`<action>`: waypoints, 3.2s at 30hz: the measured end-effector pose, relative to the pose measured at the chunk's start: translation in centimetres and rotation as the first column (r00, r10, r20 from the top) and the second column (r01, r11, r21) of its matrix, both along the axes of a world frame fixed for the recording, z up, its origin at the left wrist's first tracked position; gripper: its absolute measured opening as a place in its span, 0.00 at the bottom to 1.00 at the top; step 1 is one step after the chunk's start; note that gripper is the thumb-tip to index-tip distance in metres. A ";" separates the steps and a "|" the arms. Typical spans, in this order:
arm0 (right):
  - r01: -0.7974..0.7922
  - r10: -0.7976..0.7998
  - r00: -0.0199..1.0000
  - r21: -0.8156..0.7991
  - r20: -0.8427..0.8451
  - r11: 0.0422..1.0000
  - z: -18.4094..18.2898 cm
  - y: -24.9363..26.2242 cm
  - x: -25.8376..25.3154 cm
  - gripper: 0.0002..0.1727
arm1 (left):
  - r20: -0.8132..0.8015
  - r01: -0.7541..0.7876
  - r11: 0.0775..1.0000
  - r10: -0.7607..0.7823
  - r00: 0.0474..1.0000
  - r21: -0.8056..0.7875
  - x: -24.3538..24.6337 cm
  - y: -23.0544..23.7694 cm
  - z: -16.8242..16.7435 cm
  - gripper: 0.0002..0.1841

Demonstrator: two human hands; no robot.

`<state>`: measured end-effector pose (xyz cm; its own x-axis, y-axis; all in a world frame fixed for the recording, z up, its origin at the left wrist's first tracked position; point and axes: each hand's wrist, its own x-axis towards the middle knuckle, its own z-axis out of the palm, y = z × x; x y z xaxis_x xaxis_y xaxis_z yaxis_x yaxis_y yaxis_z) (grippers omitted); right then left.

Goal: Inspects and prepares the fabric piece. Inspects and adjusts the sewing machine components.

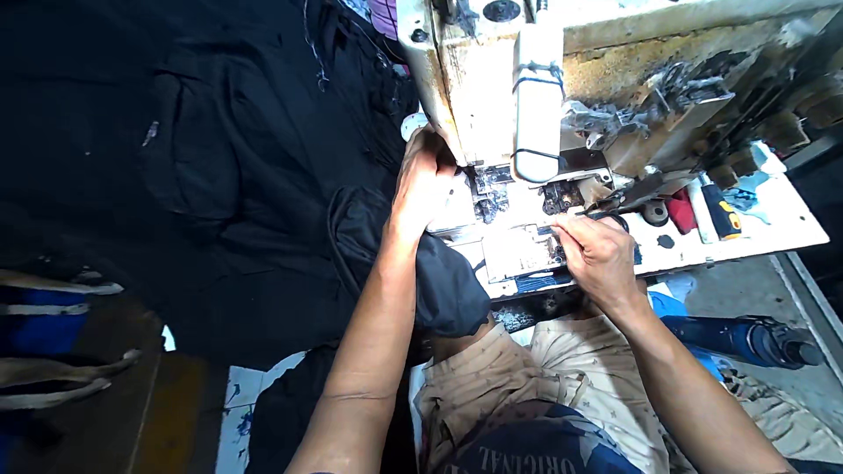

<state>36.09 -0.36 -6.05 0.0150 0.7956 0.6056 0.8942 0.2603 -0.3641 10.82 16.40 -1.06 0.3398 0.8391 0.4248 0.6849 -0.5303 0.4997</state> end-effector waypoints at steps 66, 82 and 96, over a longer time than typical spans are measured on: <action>0.021 -0.024 0.999 -0.052 -0.047 0.998 0.3 -0.1 2.1 0.15 | -0.080 0.502 0.859 -0.496 0.865 0.103 9.3 -5.8 -4.5 0.09; 0.224 -0.233 0.971 -0.133 -0.059 0.965 0.7 -0.8 2.3 0.15 | -0.004 0.417 0.907 -0.418 0.909 0.058 7.8 -8.1 -3.5 0.07; 0.159 -0.090 0.978 -0.398 0.186 0.903 0.9 -0.2 2.2 0.22 | 0.091 0.392 0.920 -0.391 0.916 0.012 8.0 -8.5 -4.5 0.06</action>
<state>38.27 -0.60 -5.18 0.0612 0.9713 0.2298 0.9644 0.0017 -0.2643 18.82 7.92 -5.55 0.6025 0.6493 0.4641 0.3753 -0.7437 0.5533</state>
